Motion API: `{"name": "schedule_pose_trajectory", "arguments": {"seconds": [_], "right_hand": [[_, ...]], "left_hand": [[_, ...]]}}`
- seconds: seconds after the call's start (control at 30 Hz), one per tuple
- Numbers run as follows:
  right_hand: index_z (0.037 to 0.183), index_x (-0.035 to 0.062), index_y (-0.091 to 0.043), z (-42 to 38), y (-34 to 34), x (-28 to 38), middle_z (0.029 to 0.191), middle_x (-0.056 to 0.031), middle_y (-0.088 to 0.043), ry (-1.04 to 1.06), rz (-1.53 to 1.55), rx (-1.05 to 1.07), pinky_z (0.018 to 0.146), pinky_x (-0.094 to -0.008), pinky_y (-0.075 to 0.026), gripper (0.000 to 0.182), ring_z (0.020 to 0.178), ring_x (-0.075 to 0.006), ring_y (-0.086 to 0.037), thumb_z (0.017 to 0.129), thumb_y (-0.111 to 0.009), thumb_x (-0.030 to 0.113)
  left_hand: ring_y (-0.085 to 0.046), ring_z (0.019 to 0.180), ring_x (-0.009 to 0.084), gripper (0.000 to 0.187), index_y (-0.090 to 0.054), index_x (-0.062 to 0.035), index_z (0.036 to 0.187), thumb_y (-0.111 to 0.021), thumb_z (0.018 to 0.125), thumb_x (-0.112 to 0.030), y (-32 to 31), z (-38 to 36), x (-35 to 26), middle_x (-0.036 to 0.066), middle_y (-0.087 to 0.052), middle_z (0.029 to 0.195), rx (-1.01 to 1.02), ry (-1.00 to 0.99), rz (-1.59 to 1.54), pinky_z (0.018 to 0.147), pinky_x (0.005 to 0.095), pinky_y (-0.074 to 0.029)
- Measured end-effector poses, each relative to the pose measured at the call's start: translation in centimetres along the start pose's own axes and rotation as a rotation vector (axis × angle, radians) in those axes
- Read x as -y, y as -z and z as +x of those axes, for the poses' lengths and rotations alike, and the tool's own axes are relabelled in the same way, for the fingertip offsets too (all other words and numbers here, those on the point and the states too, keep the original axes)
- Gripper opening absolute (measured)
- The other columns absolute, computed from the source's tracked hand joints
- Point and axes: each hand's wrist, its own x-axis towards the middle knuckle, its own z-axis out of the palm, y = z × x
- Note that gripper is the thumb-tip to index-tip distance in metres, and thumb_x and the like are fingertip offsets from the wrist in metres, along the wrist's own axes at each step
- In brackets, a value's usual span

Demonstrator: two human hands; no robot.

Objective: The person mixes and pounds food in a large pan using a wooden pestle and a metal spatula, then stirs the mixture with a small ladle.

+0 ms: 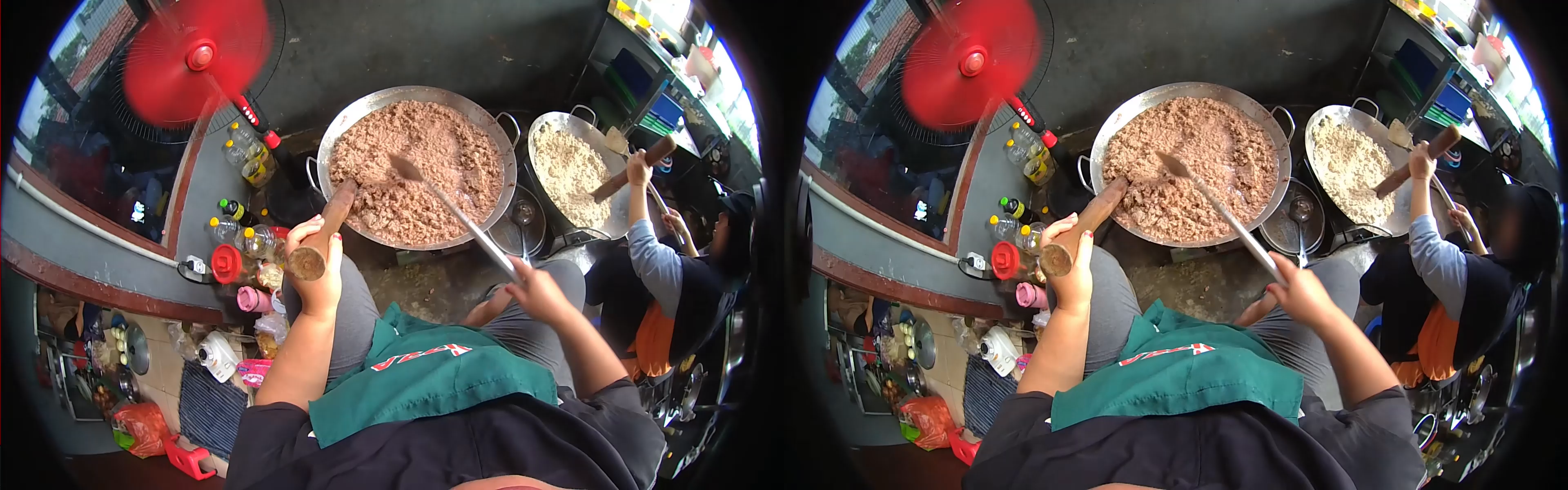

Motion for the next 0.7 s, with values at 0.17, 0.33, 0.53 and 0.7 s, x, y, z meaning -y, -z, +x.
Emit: {"name": "schedule_pose_trajectory", "arguments": {"seconds": [0.17, 0.33, 0.53, 0.7], "right_hand": [[0.125, -0.003, -0.042, 2.7, 1.8, -0.8, 0.084, -0.0243, -0.062, -0.05, -0.107, -0.055, 0.06, -0.0417, -0.051, 0.049, 0.07, -0.0352, -0.064, 0.084, -0.062, 0.013], [0.098, 0.001, -0.046, 6.4, 1.1, 0.7, 0.067, -0.0061, -0.049, -0.599, 0.694, 0.401, 0.037, -0.0287, -0.042, 0.016, 0.048, -0.0132, -0.052, 0.095, -0.051, 0.016], [0.081, 0.0073, -0.039, 15.1, -2.3, -1.5, 0.064, 0.0005, -0.042, -0.962, 1.471, 0.539, 0.035, -0.0172, -0.032, 0.022, 0.045, -0.005, -0.039, 0.098, -0.043, 0.02], [0.082, 0.0079, -0.039, 19.9, -7.3, 0.4, 0.063, 0.0014, -0.042, -0.92, 1.74, 0.38, 0.035, -0.0177, -0.03, 0.019, 0.045, -0.0046, -0.038, 0.097, -0.04, 0.018]], "left_hand": [[-0.058, 0.105, 0.0223, 0.031, -0.052, -0.003, 0.101, -0.067, 0.076, 0.007, 1.7, 0.2, -0.1, 0.014, -0.06, 0.11, -0.035, 0.032, -0.019, 0.095, 0.0339, -0.044], [-0.058, 0.106, 0.0228, 0.031, -0.052, -0.003, 0.101, -0.067, 0.075, 0.007, 3.2, 0.3, 0.2, 0.014, -0.061, 0.109, -0.022, 0.056, -0.018, 0.095, 0.034, -0.044], [-0.059, 0.104, 0.0228, 0.032, -0.052, -0.0029, 0.1, -0.068, 0.073, 0.007, 3.7, 0.6, 0.0, 0.012, -0.062, 0.107, -0.023, 0.08, -0.003, 0.094, 0.0346, -0.045], [-0.059, 0.104, 0.0243, 0.032, -0.052, -0.0031, 0.099, -0.067, 0.073, 0.007, 3.2, 0.5, 0.1, 0.012, -0.062, 0.106, -0.016, 0.038, -0.011, 0.094, 0.0352, -0.045]]}}
